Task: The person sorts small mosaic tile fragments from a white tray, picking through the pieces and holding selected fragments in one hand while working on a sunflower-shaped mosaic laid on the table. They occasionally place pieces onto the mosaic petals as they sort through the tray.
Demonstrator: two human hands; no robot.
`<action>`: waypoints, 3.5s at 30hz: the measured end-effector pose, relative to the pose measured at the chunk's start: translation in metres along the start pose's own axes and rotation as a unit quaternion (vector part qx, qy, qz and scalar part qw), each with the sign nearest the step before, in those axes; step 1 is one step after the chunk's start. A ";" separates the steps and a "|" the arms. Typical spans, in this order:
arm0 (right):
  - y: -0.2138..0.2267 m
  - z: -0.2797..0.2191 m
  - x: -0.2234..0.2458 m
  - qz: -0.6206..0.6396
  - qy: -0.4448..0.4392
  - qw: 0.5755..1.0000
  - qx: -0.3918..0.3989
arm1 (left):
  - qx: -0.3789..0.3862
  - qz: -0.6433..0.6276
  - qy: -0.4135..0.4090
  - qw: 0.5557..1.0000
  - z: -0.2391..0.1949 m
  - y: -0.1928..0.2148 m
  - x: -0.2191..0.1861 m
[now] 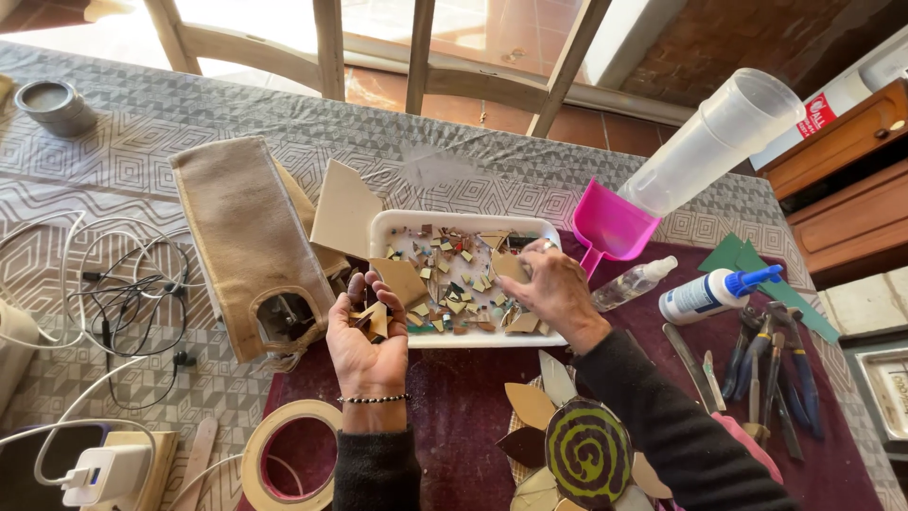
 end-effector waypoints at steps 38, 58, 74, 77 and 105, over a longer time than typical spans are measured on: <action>0.005 -0.042 -0.040 0.058 0.022 0.998 0.023 | 0.006 0.012 0.016 1.000 -0.004 -0.004 0.001; -0.005 -0.068 -0.022 0.065 0.247 0.960 -0.112 | 0.008 -0.016 0.018 1.000 -0.005 -0.008 0.007; 0.059 -0.073 0.094 0.035 0.419 0.871 -0.253 | 0.006 0.093 0.092 0.991 -0.025 -0.030 0.050; 0.072 -0.074 0.134 0.029 0.448 0.863 -0.232 | 0.011 0.146 0.089 0.985 -0.026 -0.031 0.047; -0.062 -0.029 -0.007 0.410 0.005 0.898 0.157 | -0.029 0.026 0.039 0.998 -0.016 -0.011 0.022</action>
Point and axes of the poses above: each hand's wrist, its own z-axis towards the middle knuckle, its own y-axis out of the back of the hand, x = y × z, the point moved 7 cm from there along z, towards the middle knuckle, and after that the axes turned 10 degrees about x, right-handed, at the moved point
